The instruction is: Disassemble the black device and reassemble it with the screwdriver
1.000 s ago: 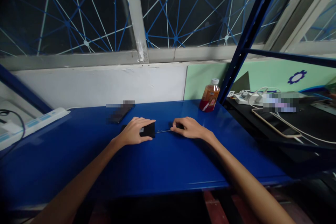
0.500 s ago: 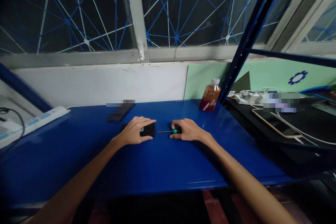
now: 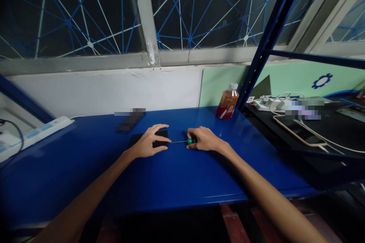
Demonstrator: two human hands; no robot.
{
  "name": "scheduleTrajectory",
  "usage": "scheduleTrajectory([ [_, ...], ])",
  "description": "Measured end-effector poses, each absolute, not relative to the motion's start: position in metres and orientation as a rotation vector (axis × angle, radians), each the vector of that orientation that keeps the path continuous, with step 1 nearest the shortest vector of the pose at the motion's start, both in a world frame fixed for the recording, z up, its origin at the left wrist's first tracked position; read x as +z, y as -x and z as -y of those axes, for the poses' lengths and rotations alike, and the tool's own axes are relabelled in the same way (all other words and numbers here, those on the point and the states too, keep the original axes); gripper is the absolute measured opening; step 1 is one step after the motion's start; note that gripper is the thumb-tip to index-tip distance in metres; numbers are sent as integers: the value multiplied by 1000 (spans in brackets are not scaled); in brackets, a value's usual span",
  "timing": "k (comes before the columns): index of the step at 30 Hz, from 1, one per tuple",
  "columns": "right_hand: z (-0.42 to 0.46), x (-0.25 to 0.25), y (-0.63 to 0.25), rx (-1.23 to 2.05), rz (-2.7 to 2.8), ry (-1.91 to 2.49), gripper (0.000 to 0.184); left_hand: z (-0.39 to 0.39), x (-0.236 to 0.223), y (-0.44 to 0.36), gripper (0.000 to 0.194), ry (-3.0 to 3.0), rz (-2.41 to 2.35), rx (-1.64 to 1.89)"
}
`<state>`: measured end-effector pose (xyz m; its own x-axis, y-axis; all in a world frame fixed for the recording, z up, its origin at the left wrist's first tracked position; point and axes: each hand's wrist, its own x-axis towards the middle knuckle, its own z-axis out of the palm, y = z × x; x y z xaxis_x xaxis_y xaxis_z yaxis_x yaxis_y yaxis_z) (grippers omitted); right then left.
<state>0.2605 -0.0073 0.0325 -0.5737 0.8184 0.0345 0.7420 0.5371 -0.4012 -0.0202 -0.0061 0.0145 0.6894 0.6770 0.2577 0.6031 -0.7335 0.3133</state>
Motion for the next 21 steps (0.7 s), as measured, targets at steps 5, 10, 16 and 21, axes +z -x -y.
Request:
scheduleTrajectory([
  [5,11,38,-260,462,2537,1265,29,7,15,20,23,-2684,-1015,567],
  [10,6,36,-265,431,2549,1288,33,8,14,19,22,-2690,-1007,579],
  [16,5,30,-260,511,2567,1331,39,9,15,19,22,-2678,-993,584],
  [21,8,36,-261,607,2522,1240,38,10,15,18,21,-2685,-1006,611],
])
